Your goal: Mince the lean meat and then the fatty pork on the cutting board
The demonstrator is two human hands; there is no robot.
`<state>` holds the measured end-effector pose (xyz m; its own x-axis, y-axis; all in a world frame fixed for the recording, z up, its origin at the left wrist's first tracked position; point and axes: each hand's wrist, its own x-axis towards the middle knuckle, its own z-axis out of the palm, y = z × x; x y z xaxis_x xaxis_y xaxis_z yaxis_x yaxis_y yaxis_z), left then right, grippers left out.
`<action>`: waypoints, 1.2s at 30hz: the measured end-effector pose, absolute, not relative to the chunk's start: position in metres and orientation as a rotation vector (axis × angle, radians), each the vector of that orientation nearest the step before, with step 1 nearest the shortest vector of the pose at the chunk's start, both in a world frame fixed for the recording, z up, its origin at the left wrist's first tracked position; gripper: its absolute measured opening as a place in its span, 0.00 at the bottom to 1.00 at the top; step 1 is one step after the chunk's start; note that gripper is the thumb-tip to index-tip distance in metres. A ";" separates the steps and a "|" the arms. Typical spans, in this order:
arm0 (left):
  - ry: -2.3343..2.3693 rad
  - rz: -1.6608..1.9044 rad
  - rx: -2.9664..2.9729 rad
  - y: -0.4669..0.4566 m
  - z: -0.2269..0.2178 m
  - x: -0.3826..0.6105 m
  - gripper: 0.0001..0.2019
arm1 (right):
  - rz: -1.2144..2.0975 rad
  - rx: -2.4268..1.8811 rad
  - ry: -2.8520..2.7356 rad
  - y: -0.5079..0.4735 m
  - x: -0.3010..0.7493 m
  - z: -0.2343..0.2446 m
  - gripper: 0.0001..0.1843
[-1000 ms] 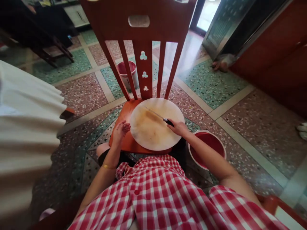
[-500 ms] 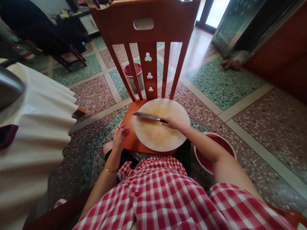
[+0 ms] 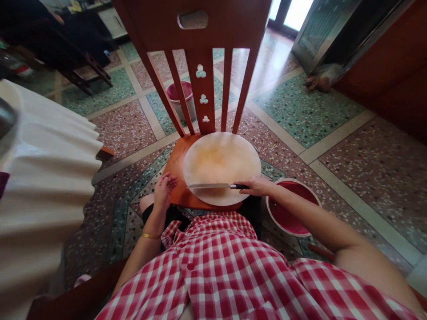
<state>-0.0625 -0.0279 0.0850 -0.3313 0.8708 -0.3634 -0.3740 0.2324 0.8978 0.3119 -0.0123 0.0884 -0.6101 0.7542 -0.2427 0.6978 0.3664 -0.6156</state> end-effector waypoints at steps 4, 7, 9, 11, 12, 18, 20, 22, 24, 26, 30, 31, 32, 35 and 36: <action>1.376 1.369 0.510 -0.024 0.086 -0.055 0.18 | 1.321 -1.533 -2.009 -0.022 0.328 0.084 0.24; 1.370 1.358 0.528 -0.023 0.088 -0.051 0.18 | 1.545 -1.628 -1.496 -0.018 0.342 0.075 0.26; 1.371 1.354 0.545 -0.023 0.089 -0.049 0.19 | 1.665 -1.613 -1.237 -0.012 0.352 0.069 0.25; 1.374 1.354 0.564 -0.024 0.090 -0.047 0.19 | 1.753 -1.585 -1.068 -0.004 0.361 0.063 0.23; 1.377 1.353 0.569 -0.025 0.090 -0.046 0.18 | 1.789 -1.575 -1.010 0.000 0.364 0.060 0.22; 1.413 1.327 0.570 -0.027 0.086 -0.041 0.19 | 1.880 -1.538 -1.020 0.017 0.364 0.047 0.20; 1.421 1.314 0.576 -0.027 0.084 -0.039 0.19 | 1.936 -1.525 -1.119 0.014 0.357 0.045 0.20; 1.430 1.305 0.576 -0.027 0.081 -0.036 0.19 | 2.005 -1.518 -1.223 0.005 0.347 0.046 0.21; 1.437 1.294 0.582 -0.027 0.077 -0.035 0.19 | 2.060 -1.515 -1.300 -0.009 0.336 0.049 0.22; 1.438 1.282 0.590 -0.028 0.073 -0.034 0.18 | 2.099 -1.505 -1.343 -0.024 0.324 0.053 0.22; 1.426 1.270 0.562 -0.031 0.066 -0.031 0.18 | 2.173 -1.430 -1.390 -0.052 0.304 0.055 0.22; 1.423 1.265 0.557 -0.031 0.065 -0.030 0.18 | 2.177 -1.410 -1.395 -0.058 0.301 0.054 0.22; 1.420 1.261 0.556 -0.032 0.064 -0.030 0.18 | 2.170 -1.400 -1.385 -0.064 0.300 0.053 0.22; 1.412 1.259 0.562 -0.034 0.064 -0.029 0.19 | 2.075 -1.450 -1.215 -0.080 0.306 0.048 0.24; 1.410 1.259 0.564 -0.034 0.065 -0.029 0.19 | 2.024 -1.479 -1.131 -0.085 0.312 0.047 0.25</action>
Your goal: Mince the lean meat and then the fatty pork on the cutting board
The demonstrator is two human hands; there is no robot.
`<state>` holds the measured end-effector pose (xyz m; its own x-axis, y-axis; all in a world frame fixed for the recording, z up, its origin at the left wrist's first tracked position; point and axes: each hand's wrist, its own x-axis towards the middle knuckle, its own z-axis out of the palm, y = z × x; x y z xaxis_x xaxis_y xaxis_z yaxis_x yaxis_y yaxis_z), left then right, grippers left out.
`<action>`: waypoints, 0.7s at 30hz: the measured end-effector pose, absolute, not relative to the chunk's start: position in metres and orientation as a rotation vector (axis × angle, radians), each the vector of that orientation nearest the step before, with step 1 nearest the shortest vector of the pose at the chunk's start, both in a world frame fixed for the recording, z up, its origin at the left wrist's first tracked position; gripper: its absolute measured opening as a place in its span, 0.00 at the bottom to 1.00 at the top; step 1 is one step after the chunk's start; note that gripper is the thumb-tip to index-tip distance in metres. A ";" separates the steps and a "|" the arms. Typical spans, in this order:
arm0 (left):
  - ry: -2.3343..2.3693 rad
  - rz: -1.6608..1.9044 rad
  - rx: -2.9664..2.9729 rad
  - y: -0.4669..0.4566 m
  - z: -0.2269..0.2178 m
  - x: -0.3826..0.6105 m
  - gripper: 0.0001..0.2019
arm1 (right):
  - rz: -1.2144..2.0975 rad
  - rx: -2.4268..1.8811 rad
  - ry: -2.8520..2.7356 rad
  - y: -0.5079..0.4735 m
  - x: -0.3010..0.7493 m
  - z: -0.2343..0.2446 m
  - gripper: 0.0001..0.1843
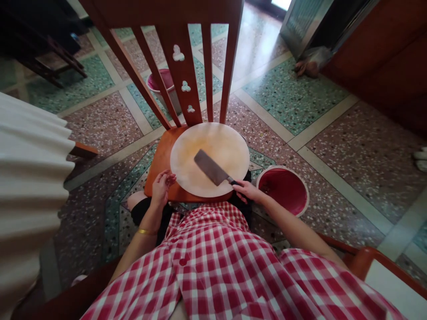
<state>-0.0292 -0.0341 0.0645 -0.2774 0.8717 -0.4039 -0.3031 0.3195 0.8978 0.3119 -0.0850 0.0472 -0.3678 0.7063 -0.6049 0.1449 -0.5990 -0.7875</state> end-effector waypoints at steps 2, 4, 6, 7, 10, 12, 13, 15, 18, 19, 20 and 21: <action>1.409 1.258 0.567 -0.035 0.064 -0.030 0.19 | 1.901 -1.532 -0.967 -0.093 0.327 0.047 0.25; 1.409 1.253 0.570 -0.035 0.063 -0.029 0.18 | 1.784 -1.562 -0.849 -0.098 0.343 0.047 0.23; 1.400 1.242 0.572 -0.035 0.061 -0.027 0.18 | 1.711 -1.581 -0.785 -0.099 0.354 0.047 0.22; 1.393 1.236 0.572 -0.035 0.059 -0.026 0.18 | 1.697 -1.588 -0.772 -0.098 0.358 0.047 0.22; 1.372 1.218 0.580 -0.035 0.056 -0.021 0.18 | 1.714 -1.620 -0.782 -0.094 0.358 0.047 0.22; 1.373 1.207 0.592 -0.038 0.054 -0.020 0.18 | 1.747 -1.638 -0.796 -0.095 0.351 0.047 0.22; 1.377 1.203 0.598 -0.040 0.053 -0.020 0.18 | 1.770 -1.645 -0.804 -0.097 0.346 0.047 0.21; 1.388 1.202 0.609 -0.044 0.052 -0.022 0.18 | 1.824 -1.649 -0.828 -0.104 0.334 0.047 0.21; 1.396 1.204 0.611 -0.052 0.048 -0.024 0.18 | 1.897 -1.622 -0.878 -0.119 0.312 0.046 0.21; 1.395 1.202 0.606 -0.054 0.047 -0.024 0.18 | 1.903 -1.610 -0.892 -0.123 0.304 0.045 0.21; 1.394 1.199 0.600 -0.056 0.046 -0.024 0.18 | 1.904 -1.602 -0.903 -0.127 0.295 0.045 0.20; 1.394 1.198 0.594 -0.058 0.045 -0.024 0.18 | 1.901 -1.601 -0.911 -0.129 0.286 0.045 0.20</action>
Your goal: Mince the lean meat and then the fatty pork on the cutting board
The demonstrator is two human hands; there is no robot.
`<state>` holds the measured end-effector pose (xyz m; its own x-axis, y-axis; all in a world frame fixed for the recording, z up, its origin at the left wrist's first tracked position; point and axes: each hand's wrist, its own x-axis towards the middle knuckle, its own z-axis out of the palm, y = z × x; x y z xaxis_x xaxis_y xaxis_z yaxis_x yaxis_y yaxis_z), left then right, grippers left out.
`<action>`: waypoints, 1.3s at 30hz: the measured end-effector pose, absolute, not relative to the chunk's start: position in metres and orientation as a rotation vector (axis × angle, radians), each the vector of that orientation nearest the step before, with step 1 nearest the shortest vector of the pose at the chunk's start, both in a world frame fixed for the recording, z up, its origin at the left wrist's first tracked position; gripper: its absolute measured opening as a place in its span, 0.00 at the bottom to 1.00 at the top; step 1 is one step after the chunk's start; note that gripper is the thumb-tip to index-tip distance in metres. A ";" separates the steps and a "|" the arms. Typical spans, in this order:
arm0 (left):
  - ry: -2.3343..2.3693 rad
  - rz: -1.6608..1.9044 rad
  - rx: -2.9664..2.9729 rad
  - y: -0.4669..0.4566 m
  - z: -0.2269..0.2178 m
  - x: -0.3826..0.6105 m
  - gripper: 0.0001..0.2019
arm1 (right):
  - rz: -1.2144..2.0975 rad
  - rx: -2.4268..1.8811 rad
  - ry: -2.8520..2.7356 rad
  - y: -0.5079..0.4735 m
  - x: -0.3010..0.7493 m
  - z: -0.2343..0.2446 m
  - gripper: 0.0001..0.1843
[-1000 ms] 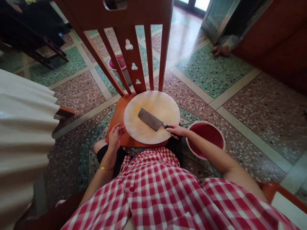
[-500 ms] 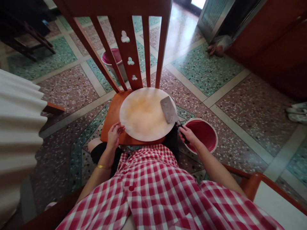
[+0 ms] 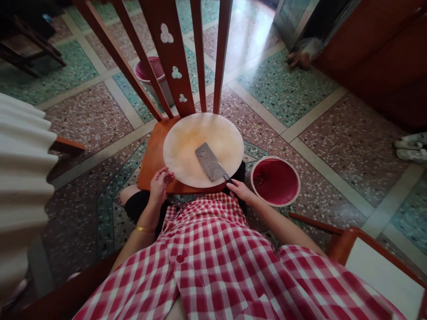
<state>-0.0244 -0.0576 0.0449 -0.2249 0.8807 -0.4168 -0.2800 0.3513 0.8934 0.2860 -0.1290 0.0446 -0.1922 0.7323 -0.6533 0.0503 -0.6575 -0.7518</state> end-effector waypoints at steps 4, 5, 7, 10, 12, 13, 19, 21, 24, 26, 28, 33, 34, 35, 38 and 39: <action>1.405 1.206 0.608 -0.064 0.046 -0.029 0.18 | 1.925 -1.584 -0.917 -0.127 0.247 0.045 0.21; 1.409 1.211 0.616 -0.066 0.047 -0.032 0.18 | 1.939 -1.568 -0.921 -0.125 0.237 0.045 0.21; 1.413 1.228 0.622 -0.069 0.050 -0.038 0.18 | 1.966 -1.540 -0.945 -0.119 0.218 0.043 0.21; 1.433 1.271 0.607 -0.076 0.055 -0.050 0.18 | 2.044 -1.459 -0.957 -0.111 0.193 0.041 0.20; 1.466 1.305 0.610 -0.079 0.060 -0.058 0.18 | 2.137 -1.353 -0.912 -0.105 0.177 0.044 0.20; 1.488 1.327 0.634 -0.080 0.064 -0.063 0.18 | 2.186 -1.296 -0.880 -0.101 0.170 0.048 0.21; 1.676 1.626 1.243 -0.060 0.142 -0.114 0.18 | 2.237 -0.980 -0.974 -0.036 0.107 0.117 0.21; 1.730 1.720 1.506 -0.044 0.188 -0.139 0.19 | 2.179 -0.866 -1.106 -0.003 0.072 0.156 0.20; 1.836 1.828 1.744 -0.015 0.258 -0.183 0.22 | 2.083 -0.721 -1.245 0.041 0.006 0.221 0.20; 1.918 1.893 1.810 0.006 0.297 -0.214 0.23 | 2.027 -0.657 -1.300 0.064 -0.042 0.266 0.19; 2.002 1.919 1.858 0.025 0.328 -0.245 0.24 | 1.980 -0.605 -1.342 0.081 -0.089 0.306 0.18; 2.326 1.717 1.952 0.057 0.373 -0.309 0.24 | 1.917 -0.480 -1.395 0.096 -0.183 0.370 0.18; 2.428 1.621 1.945 0.060 0.379 -0.318 0.24 | 1.915 -0.458 -1.396 0.096 -0.198 0.377 0.18; 2.522 1.524 1.928 0.062 0.383 -0.327 0.24 | 1.914 -0.442 -1.394 0.095 -0.211 0.383 0.18; 2.710 1.341 1.856 0.064 0.394 -0.350 0.24 | 1.936 -0.402 -1.393 0.089 -0.240 0.395 0.18; 2.757 1.315 1.829 0.063 0.397 -0.357 0.25 | 1.954 -0.397 -1.397 0.088 -0.247 0.399 0.17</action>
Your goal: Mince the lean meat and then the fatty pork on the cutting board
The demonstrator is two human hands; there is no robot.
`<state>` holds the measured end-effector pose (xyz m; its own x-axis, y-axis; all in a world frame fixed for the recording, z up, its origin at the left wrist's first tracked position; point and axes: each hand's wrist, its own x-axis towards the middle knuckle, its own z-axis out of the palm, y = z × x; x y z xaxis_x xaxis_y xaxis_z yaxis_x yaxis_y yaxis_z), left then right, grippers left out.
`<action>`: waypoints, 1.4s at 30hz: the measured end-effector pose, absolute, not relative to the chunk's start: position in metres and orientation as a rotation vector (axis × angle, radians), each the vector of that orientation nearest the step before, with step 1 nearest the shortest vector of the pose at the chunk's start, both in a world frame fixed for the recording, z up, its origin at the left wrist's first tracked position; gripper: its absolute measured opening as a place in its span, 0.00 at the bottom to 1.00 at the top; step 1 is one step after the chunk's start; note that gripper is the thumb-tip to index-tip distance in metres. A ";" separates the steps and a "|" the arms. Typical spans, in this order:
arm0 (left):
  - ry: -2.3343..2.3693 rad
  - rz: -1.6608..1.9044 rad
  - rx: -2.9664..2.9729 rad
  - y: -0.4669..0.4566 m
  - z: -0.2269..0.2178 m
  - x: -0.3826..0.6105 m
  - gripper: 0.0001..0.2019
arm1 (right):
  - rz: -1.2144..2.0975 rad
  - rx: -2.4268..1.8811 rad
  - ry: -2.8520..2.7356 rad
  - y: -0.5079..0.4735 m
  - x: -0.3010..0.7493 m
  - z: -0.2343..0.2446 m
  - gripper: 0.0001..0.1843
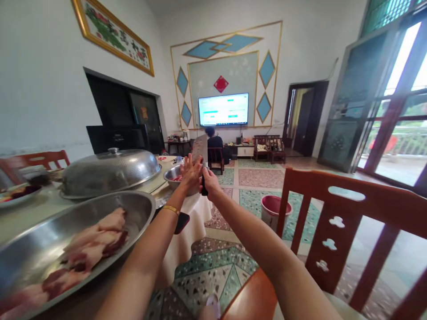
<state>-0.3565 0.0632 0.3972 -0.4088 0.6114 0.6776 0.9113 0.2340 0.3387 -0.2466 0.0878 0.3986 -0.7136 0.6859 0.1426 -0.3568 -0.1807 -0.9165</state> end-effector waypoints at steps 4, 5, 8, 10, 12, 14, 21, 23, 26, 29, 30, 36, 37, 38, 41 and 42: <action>-2.143 -0.935 -1.285 0.062 0.405 -0.378 0.24 | 2.009 -0.390 -1.428 0.090 -0.258 0.410 0.14; -2.147 -0.924 -1.267 0.062 0.406 -0.382 0.24 | 2.012 -0.389 -1.440 0.093 -0.257 0.412 0.13; -2.188 -0.902 -1.216 0.065 0.404 -0.393 0.24 | 2.004 -0.390 -1.470 0.102 -0.252 0.415 0.12; -2.263 -0.899 -1.170 0.067 0.400 -0.402 0.24 | 2.008 -0.392 -1.500 0.107 -0.246 0.417 0.13; -2.363 -0.933 -1.068 0.069 0.396 -0.411 0.25 | 1.993 -0.409 -1.543 0.111 -0.241 0.420 0.13; -2.419 -0.958 -0.940 0.069 0.392 -0.419 0.25 | 1.954 -0.447 -1.606 0.116 -0.237 0.422 0.12; -1.980 -0.544 -1.223 0.062 0.388 -0.413 0.33 | 1.924 -0.633 -1.756 0.133 -0.229 0.417 0.14; -1.851 -0.435 -1.322 0.062 0.387 -0.407 0.35 | 1.937 -0.633 -1.757 0.136 -0.228 0.415 0.15; -1.713 -0.337 -1.429 0.063 0.387 -0.400 0.35 | 1.945 -0.617 -1.775 0.137 -0.226 0.416 0.15; -1.645 -0.304 -1.469 0.064 0.390 -0.397 0.34 | 1.949 -0.597 -1.798 0.135 -0.221 0.420 0.14; -1.640 -0.307 -1.466 0.064 0.391 -0.397 0.33 | 1.957 -0.588 -1.804 0.135 -0.218 0.421 0.14; -1.755 -0.349 -1.357 0.062 0.393 -0.398 0.31 | 2.027 -0.539 -1.834 0.132 -0.201 0.420 0.14; -1.789 -0.344 -1.335 0.062 0.392 -0.399 0.32 | 2.033 -0.530 -1.838 0.131 -0.199 0.419 0.14; -1.822 -0.336 -1.315 0.062 0.391 -0.400 0.32 | 2.039 -0.522 -1.841 0.131 -0.198 0.419 0.15; -1.908 -0.305 -1.251 0.063 0.387 -0.409 0.33 | 2.055 -0.522 -1.833 0.131 -0.197 0.419 0.15; -1.938 -0.293 -1.230 0.063 0.386 -0.412 0.33 | 2.056 -0.531 -1.825 0.131 -0.197 0.419 0.14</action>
<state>-0.4124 0.0635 0.3856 -0.2025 0.6532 0.7296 0.8399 0.4989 -0.2136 -0.1974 0.1309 0.4194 -0.8723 0.4862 -0.0518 -0.0061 -0.1168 -0.9931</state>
